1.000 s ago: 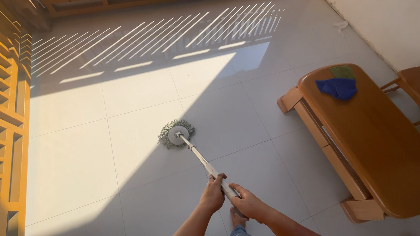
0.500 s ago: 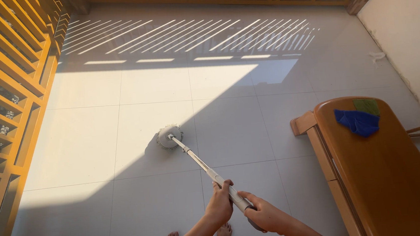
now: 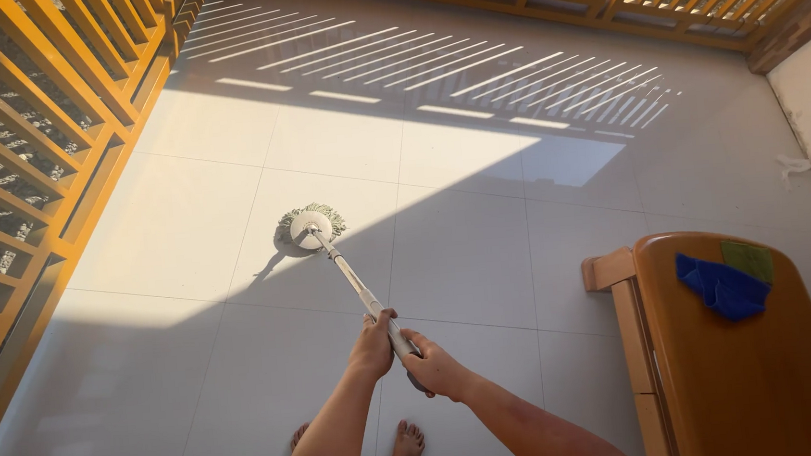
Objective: The person uses a spin mop to clean a tiled floor on a balcony. They move the mop back and forth across the surface, covering different areas systematically.
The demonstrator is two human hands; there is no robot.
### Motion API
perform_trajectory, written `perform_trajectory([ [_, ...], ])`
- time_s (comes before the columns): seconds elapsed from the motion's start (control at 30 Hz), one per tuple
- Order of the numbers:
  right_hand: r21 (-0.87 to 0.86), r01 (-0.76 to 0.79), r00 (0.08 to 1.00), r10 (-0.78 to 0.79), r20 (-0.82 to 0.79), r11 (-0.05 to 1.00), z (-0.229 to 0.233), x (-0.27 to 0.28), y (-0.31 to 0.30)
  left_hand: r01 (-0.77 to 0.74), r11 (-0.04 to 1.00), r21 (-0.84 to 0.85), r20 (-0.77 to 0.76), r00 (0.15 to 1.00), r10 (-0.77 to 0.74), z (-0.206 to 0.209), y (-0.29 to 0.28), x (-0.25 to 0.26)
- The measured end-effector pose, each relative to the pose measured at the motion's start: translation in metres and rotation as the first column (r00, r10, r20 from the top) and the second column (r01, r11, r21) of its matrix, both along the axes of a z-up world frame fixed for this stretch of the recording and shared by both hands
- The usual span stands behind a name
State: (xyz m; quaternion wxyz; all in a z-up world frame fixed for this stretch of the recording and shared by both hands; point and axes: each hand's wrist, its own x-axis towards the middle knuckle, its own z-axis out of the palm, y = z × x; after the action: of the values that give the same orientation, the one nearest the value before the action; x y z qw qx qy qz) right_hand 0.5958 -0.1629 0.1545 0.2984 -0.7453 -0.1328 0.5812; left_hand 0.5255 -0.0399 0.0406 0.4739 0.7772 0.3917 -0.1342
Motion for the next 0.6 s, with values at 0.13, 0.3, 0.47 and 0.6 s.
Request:
perform_trajectory([
  [0.13,0.002,-0.045,0.999,0.045,0.013,0.999,0.03,0.01,-0.033,-0.035,0.999,0.017,0.124,0.992,0.033,0.02,-0.034,-0.003],
  [0.3,-0.15,-0.199,0.978,0.206,0.031,0.968,0.075,0.017,-0.072,-0.041,0.998,-0.039,0.089,0.995,0.044,0.049,-0.086,-0.011],
  [0.47,-0.208,-0.309,0.947,0.321,0.027,0.928,0.066,0.009,-0.077,-0.048,0.997,-0.068,0.043,0.998,0.051,0.04,-0.105,-0.033],
  [0.6,-0.157,-0.313,0.948,0.317,0.001,0.937,0.048,-0.006,-0.063,-0.105,0.993,-0.052,0.067,0.992,0.108,0.01,-0.09,-0.047],
])
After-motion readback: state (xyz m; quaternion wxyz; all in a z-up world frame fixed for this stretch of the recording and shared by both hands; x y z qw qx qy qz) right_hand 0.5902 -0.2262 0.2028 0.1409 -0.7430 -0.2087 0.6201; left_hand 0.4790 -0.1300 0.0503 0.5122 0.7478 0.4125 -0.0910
